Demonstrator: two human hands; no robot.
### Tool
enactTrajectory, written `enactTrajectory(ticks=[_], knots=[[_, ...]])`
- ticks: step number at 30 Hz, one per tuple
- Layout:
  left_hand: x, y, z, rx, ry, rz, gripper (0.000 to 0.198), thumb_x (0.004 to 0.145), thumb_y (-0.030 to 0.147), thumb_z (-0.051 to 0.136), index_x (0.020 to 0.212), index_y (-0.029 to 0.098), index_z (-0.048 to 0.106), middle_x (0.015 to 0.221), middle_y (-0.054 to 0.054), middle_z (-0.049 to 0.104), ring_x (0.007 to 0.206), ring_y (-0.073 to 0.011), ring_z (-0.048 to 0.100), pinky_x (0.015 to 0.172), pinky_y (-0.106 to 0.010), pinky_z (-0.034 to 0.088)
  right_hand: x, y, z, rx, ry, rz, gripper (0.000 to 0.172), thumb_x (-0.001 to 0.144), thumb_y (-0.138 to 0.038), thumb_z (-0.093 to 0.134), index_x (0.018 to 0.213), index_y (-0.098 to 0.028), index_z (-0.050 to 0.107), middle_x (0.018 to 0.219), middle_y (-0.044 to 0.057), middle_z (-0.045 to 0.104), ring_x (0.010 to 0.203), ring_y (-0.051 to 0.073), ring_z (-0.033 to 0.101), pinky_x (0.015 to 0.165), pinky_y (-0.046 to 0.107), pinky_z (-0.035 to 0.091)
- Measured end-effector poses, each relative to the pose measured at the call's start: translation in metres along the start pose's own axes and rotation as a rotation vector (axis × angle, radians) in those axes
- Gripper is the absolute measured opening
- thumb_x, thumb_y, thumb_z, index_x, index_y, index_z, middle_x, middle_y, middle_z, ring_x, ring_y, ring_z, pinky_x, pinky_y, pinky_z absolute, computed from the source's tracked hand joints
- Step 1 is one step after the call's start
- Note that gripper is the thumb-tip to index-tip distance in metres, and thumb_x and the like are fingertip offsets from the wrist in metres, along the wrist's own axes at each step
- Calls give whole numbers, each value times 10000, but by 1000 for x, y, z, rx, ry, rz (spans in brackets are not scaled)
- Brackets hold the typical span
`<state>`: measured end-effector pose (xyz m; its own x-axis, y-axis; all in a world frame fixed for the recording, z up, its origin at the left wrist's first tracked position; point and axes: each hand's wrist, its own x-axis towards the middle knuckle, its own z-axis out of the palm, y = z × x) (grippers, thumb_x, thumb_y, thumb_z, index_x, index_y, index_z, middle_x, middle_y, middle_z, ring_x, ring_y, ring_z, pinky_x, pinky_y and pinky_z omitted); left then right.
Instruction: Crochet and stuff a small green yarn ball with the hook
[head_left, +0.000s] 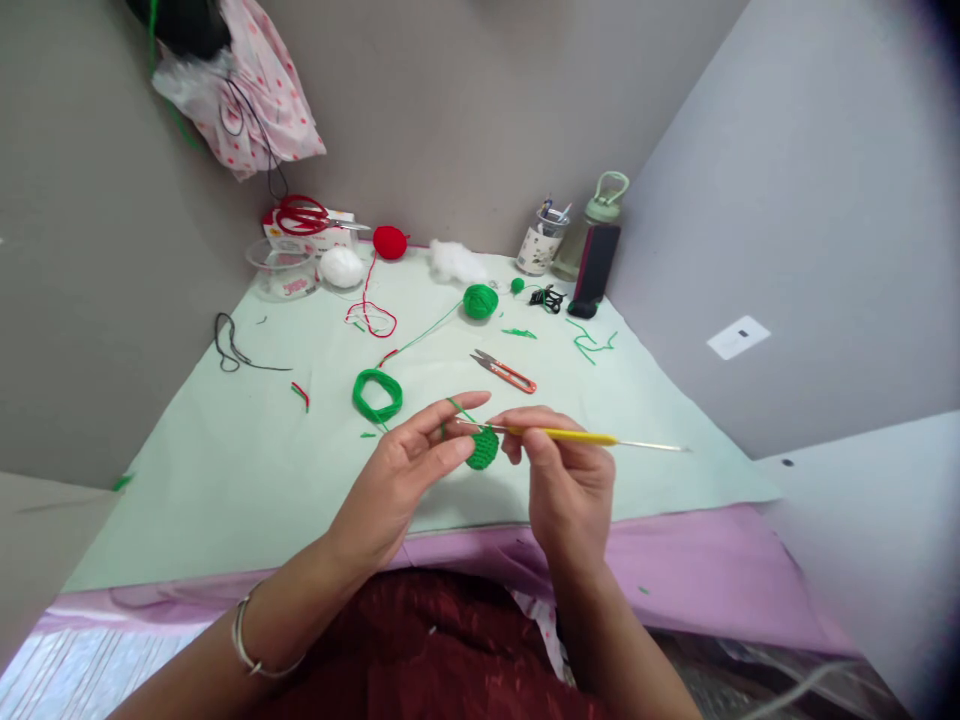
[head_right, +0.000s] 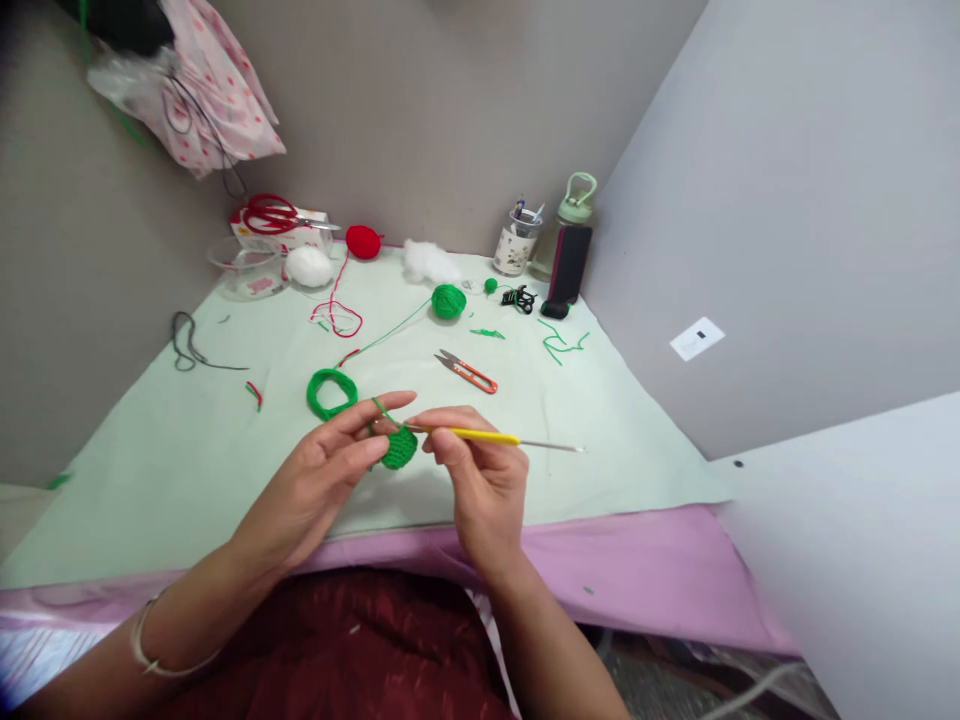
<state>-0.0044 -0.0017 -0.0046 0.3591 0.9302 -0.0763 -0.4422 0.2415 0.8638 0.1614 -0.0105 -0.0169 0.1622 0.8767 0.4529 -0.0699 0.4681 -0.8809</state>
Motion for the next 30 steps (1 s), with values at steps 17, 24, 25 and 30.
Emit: enactTrajectory(ticks=[17,24,25,30], knots=[[0,3,3,267,147,164,374,872,201,825,1234,295,811,927,11,648,954,-153,597,1005,-310,453,-7,-10,-8,-397,-171,-332,275,1054,-139,569,1198,-287,751,1037,42,806,899,188,761,776,342,618],[4,-1,1,-170,27,-138,507,830,324,893,1316,231,780,910,-11,697,913,-153,617,943,-312,476,-12,5,-6,-580,-86,-564,356,1007,-105,638,1264,-317,763,1091,63,793,950,206,746,768,346,623],[5,-1,0,-193,22,-151,484,828,319,892,1291,215,794,905,-18,700,901,-153,612,952,-321,474,-10,4,-5,-467,-53,-475,315,1030,-128,609,1231,-309,771,1046,56,793,893,197,734,740,347,615],[3,1,0,-73,22,-32,414,828,261,886,1238,279,826,923,-5,706,919,-160,599,936,-310,459,0,-5,0,-118,-35,-183,199,1062,-266,611,1023,-277,805,915,40,783,737,175,691,650,340,575]])
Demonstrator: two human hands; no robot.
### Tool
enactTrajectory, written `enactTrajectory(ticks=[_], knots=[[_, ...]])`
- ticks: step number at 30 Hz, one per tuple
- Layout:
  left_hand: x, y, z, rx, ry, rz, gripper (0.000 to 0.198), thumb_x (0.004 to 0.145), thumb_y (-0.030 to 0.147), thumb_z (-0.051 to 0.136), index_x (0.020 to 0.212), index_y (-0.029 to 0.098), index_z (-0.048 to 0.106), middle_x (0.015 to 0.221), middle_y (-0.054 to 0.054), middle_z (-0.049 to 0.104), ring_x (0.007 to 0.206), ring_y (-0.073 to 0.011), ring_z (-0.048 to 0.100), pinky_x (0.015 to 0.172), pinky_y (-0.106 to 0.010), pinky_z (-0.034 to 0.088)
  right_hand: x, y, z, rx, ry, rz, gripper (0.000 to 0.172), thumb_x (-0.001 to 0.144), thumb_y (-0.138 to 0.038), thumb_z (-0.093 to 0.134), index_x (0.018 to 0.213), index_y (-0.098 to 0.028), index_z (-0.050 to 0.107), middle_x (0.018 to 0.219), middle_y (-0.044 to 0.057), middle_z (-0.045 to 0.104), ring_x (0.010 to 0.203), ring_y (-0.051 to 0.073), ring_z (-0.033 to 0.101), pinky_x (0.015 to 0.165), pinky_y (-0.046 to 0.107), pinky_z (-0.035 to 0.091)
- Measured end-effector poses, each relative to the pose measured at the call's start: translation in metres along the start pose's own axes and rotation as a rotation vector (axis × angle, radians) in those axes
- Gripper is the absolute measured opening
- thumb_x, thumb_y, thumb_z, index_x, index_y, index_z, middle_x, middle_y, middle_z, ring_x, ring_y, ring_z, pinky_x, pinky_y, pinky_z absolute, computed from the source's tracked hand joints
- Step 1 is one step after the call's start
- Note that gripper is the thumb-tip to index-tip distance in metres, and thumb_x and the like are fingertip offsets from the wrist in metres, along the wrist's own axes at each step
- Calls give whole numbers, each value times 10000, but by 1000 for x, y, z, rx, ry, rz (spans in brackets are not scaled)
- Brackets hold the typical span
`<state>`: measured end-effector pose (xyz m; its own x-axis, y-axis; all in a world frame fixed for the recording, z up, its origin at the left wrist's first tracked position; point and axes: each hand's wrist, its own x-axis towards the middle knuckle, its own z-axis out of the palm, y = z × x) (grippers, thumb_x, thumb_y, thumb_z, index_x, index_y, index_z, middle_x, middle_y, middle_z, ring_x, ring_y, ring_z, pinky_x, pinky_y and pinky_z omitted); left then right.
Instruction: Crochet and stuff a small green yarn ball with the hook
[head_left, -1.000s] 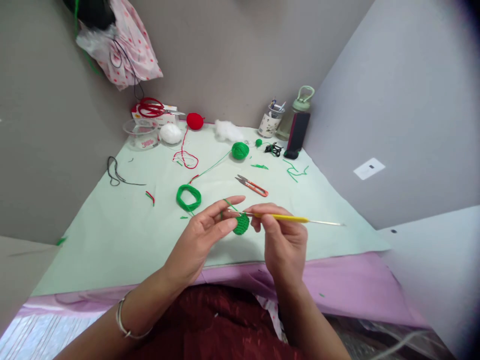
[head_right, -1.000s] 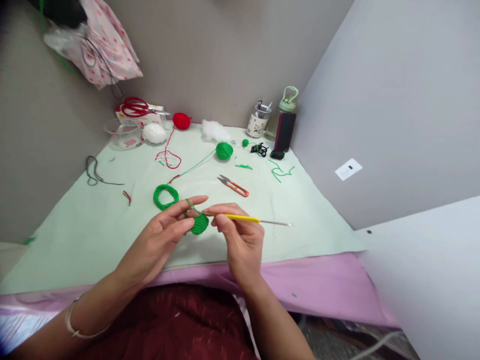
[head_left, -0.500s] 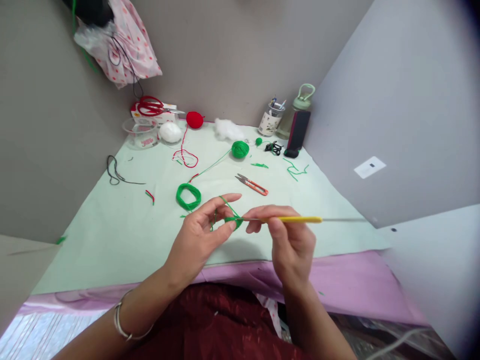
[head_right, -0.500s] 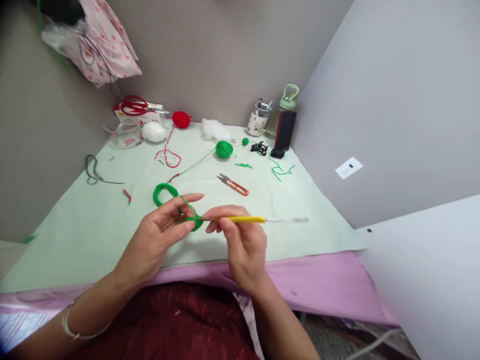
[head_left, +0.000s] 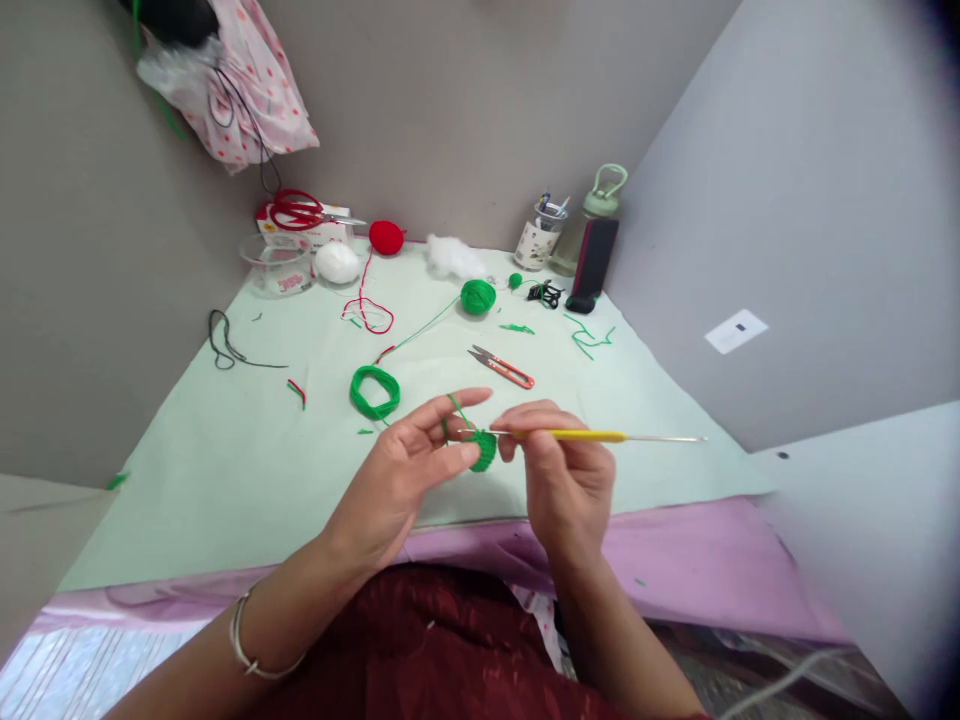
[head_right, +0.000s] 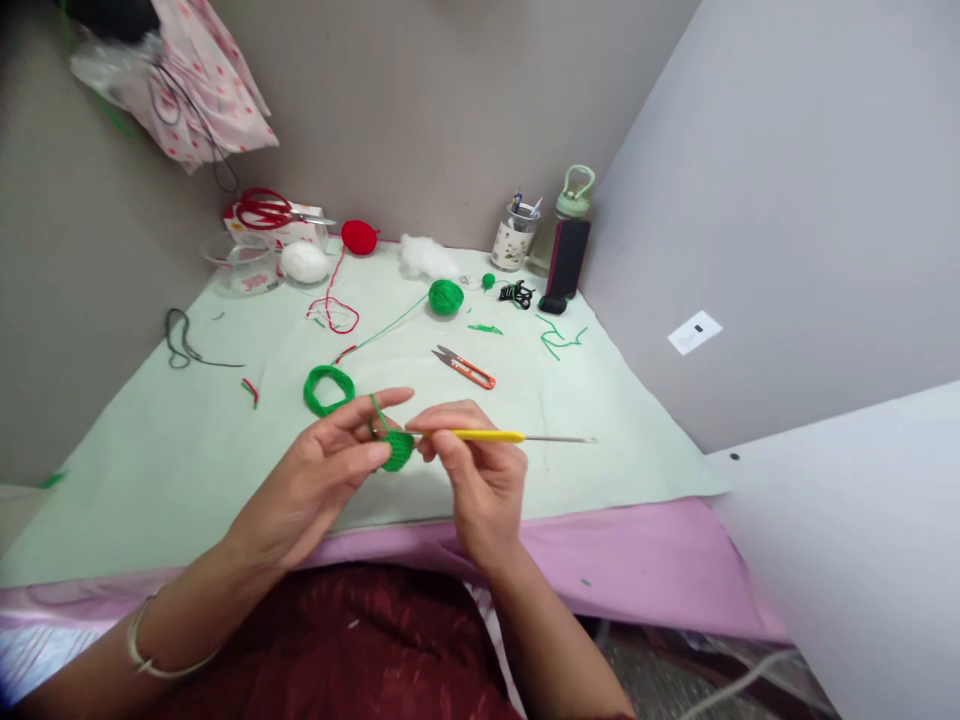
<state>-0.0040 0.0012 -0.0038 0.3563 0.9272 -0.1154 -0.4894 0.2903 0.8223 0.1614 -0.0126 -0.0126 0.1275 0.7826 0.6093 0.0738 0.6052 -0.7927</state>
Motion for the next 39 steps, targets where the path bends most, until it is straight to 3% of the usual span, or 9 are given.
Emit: enactTrajectory(ticks=[3,6,10,14,18,22,28,34,39], knots=[[-3,-2,4,107,13,83,339,849,256,881,1181,318,847,950,10,705,961,-151,597,937,-277,455,-2,2,3,-88,-45,-54,202,1041,-198,639,1084,-289,814,976,50,800,907,204,744,717,345,608],[-2,-5,7,63,95,108,459,816,240,909,1257,324,812,935,22,720,950,-143,616,927,-266,472,-12,8,5,-273,-24,-189,334,1015,-126,652,1230,-340,791,1065,54,796,918,200,751,722,346,632],[2,-5,6,-173,46,-76,478,781,274,925,1241,214,809,907,-15,756,903,-159,668,918,-295,519,-19,13,3,-529,-60,-422,457,980,-117,697,1360,-366,744,1204,86,795,967,227,753,769,385,652],[5,-2,1,-261,22,-121,324,820,244,874,1131,161,843,1025,-47,774,949,-158,688,1018,-320,520,-10,7,0,-230,27,-178,301,1013,-140,655,1191,-324,814,1005,57,801,824,191,725,703,357,618],[2,0,2,-107,13,-37,383,832,250,879,1212,232,827,888,-2,736,902,-151,660,977,-319,497,-3,2,1,60,62,82,160,1028,-300,670,1030,-284,829,895,39,765,667,154,642,597,327,558],[-3,-2,6,18,21,3,426,829,263,889,1248,273,814,890,6,722,896,-156,628,924,-309,462,-4,3,4,45,8,123,160,1013,-357,698,989,-270,830,949,57,791,766,181,682,647,341,579],[-1,2,5,-59,-32,-72,581,845,259,850,1411,232,719,952,-28,740,945,-191,615,966,-350,429,-3,6,3,180,24,168,139,1016,-327,694,1012,-277,824,922,29,765,691,139,659,628,303,576],[1,2,2,-205,-117,-123,495,798,269,838,1280,161,791,891,-36,680,894,-183,591,964,-351,441,8,8,-1,316,109,406,265,921,-473,773,863,-215,763,770,20,708,546,110,575,484,244,506],[-2,-1,5,76,-59,13,487,856,260,847,1335,288,766,987,-23,716,991,-208,641,1006,-357,454,0,9,3,207,23,297,228,972,-452,730,917,-240,794,858,43,760,704,158,658,610,288,554]])
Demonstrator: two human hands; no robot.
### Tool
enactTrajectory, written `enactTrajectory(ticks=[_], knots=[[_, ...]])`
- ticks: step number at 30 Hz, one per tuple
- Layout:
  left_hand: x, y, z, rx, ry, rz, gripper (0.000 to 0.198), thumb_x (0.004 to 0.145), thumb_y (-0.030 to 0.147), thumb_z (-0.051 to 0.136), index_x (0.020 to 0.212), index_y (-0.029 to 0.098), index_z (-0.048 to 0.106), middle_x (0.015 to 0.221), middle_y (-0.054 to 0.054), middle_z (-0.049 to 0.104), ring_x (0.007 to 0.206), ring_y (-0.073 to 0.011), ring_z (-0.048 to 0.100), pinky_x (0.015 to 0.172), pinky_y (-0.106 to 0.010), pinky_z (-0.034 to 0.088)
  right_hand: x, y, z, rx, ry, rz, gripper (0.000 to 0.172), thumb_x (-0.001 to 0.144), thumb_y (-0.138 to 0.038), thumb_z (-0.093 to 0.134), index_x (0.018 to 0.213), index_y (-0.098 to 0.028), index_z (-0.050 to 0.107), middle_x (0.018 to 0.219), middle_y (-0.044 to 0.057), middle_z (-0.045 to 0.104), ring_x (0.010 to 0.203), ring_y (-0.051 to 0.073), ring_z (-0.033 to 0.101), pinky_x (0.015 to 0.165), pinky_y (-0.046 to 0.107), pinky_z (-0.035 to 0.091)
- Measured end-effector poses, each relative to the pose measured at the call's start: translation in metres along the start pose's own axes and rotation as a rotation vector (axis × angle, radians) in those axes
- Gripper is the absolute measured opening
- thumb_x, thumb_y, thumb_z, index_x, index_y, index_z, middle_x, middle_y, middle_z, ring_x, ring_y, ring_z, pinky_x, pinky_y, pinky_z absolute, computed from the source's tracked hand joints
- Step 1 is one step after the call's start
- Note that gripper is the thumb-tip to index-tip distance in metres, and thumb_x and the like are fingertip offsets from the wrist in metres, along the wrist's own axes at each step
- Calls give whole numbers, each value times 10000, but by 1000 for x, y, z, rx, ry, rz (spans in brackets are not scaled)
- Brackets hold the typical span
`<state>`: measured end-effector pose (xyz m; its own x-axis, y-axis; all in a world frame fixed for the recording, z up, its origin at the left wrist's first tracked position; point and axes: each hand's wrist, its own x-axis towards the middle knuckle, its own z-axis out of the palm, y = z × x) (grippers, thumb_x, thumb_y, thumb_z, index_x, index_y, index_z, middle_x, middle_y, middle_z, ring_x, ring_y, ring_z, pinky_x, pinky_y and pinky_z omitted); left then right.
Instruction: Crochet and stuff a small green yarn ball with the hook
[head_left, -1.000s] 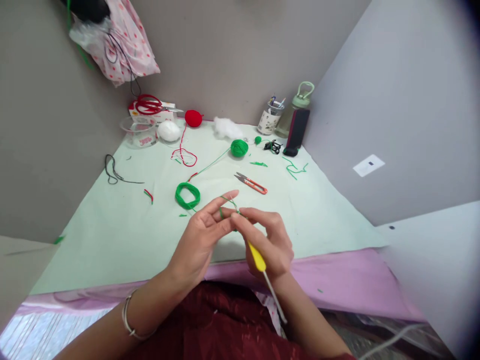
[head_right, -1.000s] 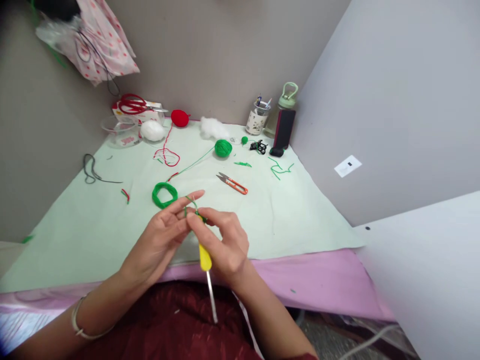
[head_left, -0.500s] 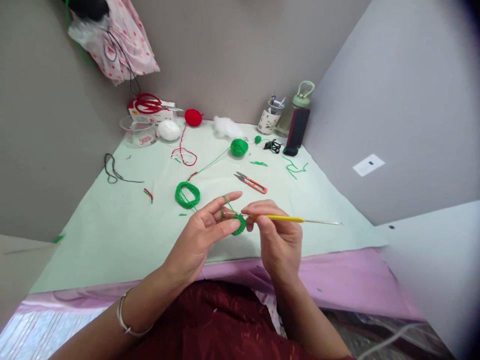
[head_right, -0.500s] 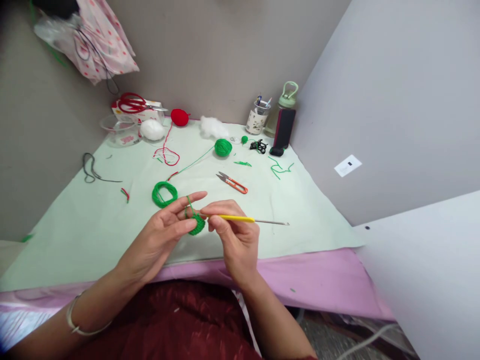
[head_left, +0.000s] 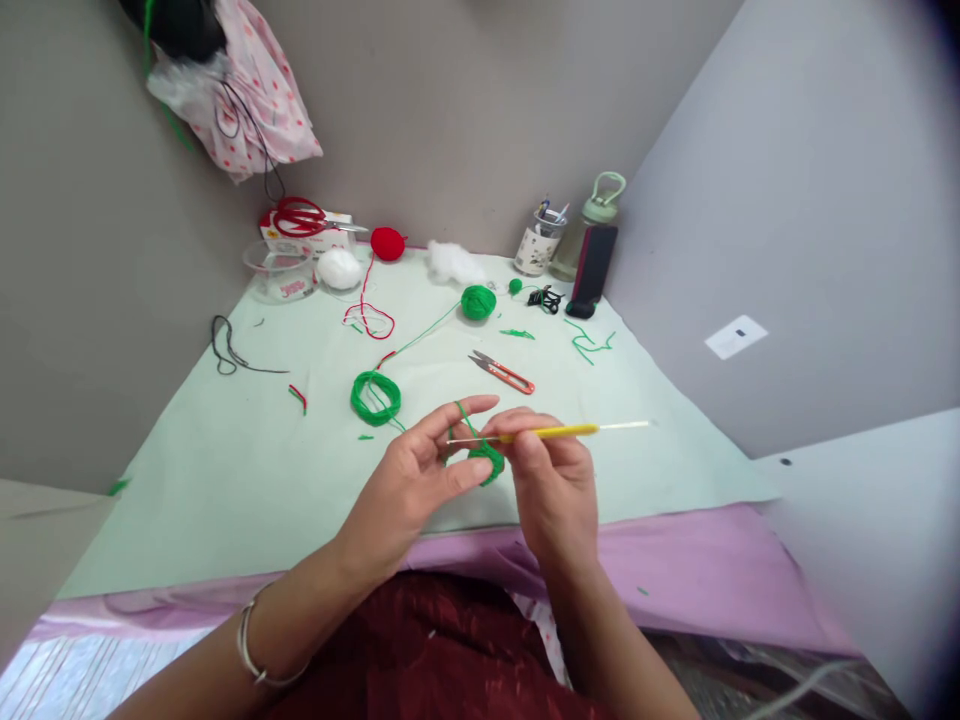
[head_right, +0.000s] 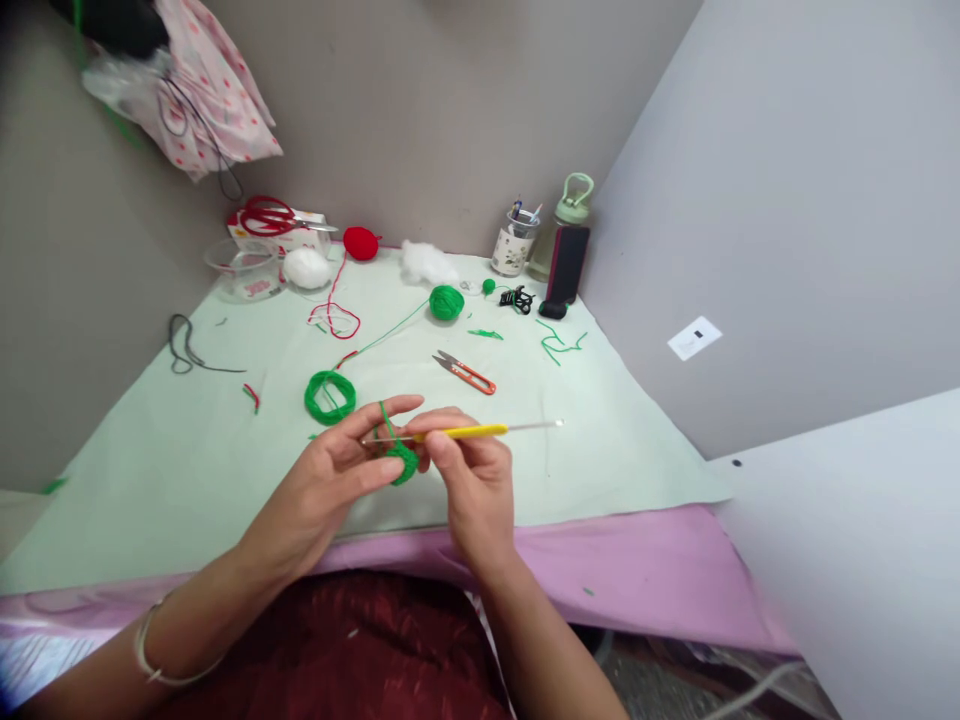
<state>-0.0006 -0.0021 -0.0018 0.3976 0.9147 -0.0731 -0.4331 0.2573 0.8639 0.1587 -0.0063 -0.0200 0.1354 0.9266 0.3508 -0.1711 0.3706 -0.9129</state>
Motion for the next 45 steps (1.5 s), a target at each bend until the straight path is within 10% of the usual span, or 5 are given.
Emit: enactTrajectory(ticks=[14,26,31,36,45], knots=[[-3,8,-12,126,22,90,495,873,266,861,1352,332,754,961,4,652,940,-159,598,904,-284,482,6,-13,-3,55,-45,22,241,1050,-416,627,927,-223,703,823,26,786,600,131,648,580,281,556],[-7,5,3,90,135,134,602,808,171,881,1376,293,725,895,33,630,894,-125,587,898,-257,487,-19,-8,-6,-810,-126,-778,373,984,-100,672,1302,-283,743,1114,80,802,971,227,781,749,339,663],[-3,8,-1,-212,86,-135,570,802,289,908,1346,211,756,906,-4,661,861,-127,592,870,-269,501,-14,-9,-4,-537,-21,-607,286,1036,-135,599,1212,-275,777,960,56,778,854,201,746,716,350,635],[-2,11,-1,-144,74,-49,462,784,280,919,1236,246,826,906,2,654,877,-127,576,885,-263,485,-3,-7,2,-120,-8,-289,192,1065,-263,607,1027,-260,796,885,32,763,707,158,681,627,316,586],[1,2,4,-206,73,-70,488,789,290,934,1263,274,817,893,6,709,900,-127,639,900,-252,519,-16,-2,1,-674,-38,-705,398,976,-92,690,1295,-313,777,1130,88,804,959,218,745,746,364,628]])
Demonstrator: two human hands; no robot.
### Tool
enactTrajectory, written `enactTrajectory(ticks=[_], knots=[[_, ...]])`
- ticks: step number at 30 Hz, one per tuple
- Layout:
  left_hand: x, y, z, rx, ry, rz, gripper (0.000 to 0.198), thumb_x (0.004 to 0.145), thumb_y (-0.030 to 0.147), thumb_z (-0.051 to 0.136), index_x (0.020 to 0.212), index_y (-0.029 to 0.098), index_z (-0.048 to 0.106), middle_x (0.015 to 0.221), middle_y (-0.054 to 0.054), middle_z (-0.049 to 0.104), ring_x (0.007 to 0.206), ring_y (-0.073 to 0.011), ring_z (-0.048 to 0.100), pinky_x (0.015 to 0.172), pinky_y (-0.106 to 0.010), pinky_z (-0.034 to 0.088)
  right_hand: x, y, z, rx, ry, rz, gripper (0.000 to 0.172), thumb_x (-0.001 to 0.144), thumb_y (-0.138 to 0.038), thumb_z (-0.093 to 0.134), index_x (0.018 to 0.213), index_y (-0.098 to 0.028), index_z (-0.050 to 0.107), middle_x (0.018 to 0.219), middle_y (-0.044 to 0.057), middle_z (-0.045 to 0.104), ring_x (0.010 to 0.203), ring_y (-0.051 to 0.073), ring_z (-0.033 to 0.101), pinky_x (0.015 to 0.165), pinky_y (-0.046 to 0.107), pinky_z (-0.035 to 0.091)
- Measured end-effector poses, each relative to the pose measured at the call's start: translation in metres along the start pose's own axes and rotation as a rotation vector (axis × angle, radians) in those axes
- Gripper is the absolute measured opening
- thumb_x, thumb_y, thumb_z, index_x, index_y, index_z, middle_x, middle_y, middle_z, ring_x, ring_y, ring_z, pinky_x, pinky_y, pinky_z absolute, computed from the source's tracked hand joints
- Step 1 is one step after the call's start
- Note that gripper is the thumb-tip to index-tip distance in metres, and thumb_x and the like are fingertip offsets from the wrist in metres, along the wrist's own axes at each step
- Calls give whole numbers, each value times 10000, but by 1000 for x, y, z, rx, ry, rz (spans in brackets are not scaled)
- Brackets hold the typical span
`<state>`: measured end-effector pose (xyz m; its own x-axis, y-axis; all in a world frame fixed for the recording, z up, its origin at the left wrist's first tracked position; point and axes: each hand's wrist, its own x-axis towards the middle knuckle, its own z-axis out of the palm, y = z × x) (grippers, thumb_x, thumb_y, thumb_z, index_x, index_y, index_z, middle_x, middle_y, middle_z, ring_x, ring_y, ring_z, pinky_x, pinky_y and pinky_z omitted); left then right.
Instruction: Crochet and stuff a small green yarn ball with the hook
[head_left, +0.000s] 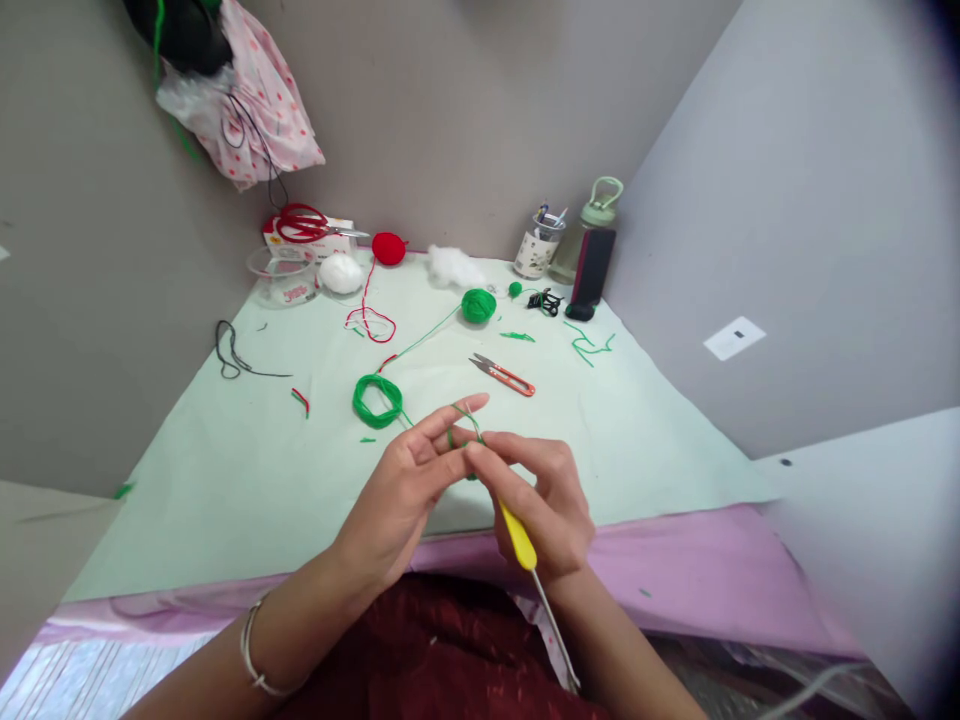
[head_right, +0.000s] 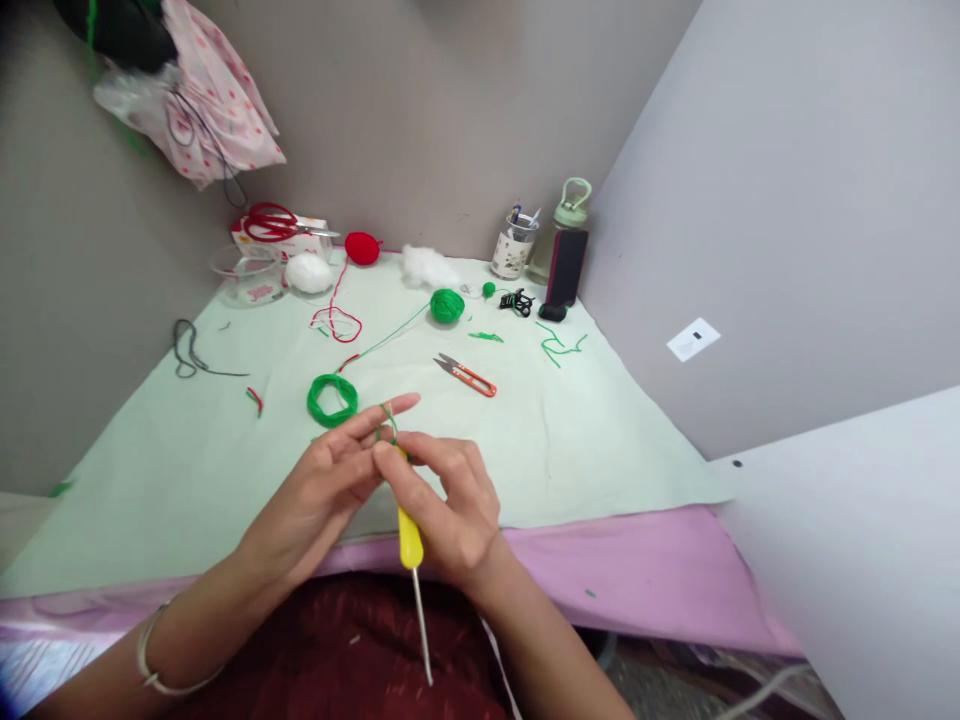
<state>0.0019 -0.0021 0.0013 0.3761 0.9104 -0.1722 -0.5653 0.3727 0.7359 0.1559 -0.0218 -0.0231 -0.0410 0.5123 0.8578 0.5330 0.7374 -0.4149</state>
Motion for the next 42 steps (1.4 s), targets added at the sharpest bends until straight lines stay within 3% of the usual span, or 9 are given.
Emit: enactTrajectory(ticks=[3,7,13,18,24,31,34,38,42], knots=[[2,3,-4,-102,-22,-98,400,800,305,908,1178,190,851,901,-24,711,878,-130,630,907,-269,536,2,2,-4,170,70,145,327,1015,-119,638,1230,-307,796,1009,60,805,841,192,722,697,350,601],[-1,5,-4,-17,-18,-12,368,826,277,890,1189,234,849,894,0,699,870,-117,604,912,-250,506,7,4,-4,570,132,462,215,1053,-227,624,1069,-295,827,905,30,771,695,150,650,643,322,553],[-5,3,-7,212,-105,79,350,931,341,808,1281,345,809,1039,-8,736,1047,-164,618,986,-285,460,12,4,-2,676,94,626,137,1019,-305,708,1009,-288,844,881,18,783,698,121,642,650,268,536],[-3,7,-13,254,-115,111,369,878,316,854,1244,359,824,988,-7,656,980,-162,590,945,-294,478,22,5,-5,870,88,740,200,1022,-373,696,920,-239,804,831,20,793,624,106,647,625,251,555],[-5,9,-13,329,-60,157,351,892,288,823,1237,351,827,972,-14,645,978,-171,583,913,-287,475,16,1,-11,642,22,587,232,1096,-293,548,1020,-243,761,933,30,810,675,138,712,653,305,602],[-7,3,1,484,120,298,338,849,229,850,1181,296,840,975,-12,665,919,-168,568,933,-302,488,2,-1,-12,57,-113,9,314,1042,-106,546,1281,-237,701,1051,88,803,929,205,775,772,340,649],[-7,-2,4,335,123,245,490,785,201,902,1255,298,805,912,14,653,925,-157,601,938,-286,500,-4,3,-8,-155,-133,-133,368,985,-84,647,1301,-253,731,1105,104,788,997,229,775,800,337,654],[-4,0,0,-15,6,-50,556,792,292,912,1326,231,769,908,-7,683,885,-152,629,903,-309,537,-5,6,-5,-17,-24,-10,366,991,-102,654,1271,-311,763,1095,72,783,955,217,761,780,352,640],[-1,6,-4,-83,10,-38,460,818,230,879,1271,215,802,865,11,654,838,-120,599,976,-335,527,4,6,-4,395,120,357,225,1070,-220,566,1096,-273,783,888,35,763,675,162,675,641,338,595]])
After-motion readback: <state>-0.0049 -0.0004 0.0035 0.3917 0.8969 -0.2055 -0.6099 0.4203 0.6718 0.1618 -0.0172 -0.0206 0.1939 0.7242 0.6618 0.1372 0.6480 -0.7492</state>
